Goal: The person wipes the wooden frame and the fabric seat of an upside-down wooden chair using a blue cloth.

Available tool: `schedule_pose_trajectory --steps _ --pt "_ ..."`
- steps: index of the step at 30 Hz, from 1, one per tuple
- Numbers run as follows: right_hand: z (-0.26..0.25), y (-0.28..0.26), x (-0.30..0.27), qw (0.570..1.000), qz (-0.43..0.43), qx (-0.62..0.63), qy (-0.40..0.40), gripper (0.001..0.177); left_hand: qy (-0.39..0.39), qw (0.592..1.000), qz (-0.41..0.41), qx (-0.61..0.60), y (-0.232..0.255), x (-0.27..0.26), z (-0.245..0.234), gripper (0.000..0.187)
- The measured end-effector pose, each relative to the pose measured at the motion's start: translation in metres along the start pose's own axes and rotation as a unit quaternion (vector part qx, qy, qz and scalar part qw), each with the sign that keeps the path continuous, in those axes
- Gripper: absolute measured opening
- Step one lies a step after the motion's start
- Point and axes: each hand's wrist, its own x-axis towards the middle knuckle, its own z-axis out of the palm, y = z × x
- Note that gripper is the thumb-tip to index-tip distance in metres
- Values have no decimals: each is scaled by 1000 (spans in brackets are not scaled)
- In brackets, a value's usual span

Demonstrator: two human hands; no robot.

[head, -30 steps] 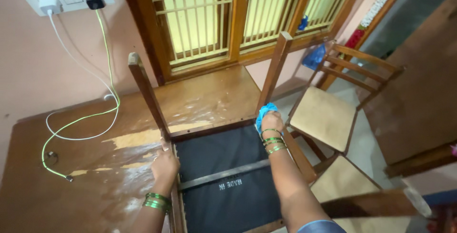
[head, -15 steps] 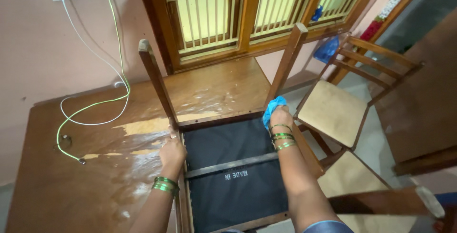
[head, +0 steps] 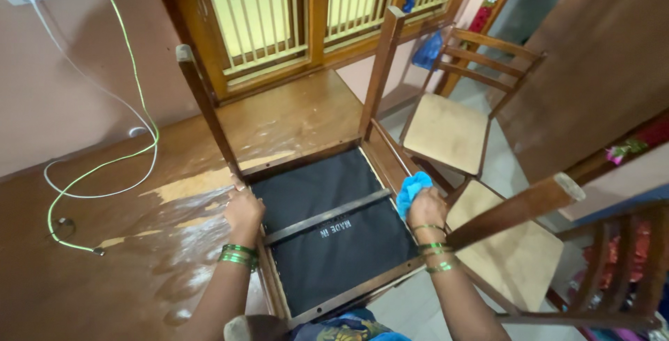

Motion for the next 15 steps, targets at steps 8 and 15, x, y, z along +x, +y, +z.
schedule_pose_trajectory --steps 8,15 --pt "-30 3 -37 992 58 -110 -19 30 -24 1000 2 6 2 -1 -5 111" --pt "-27 -6 -27 997 22 -72 23 28 -14 1000 4 -13 3 1 -2 110"
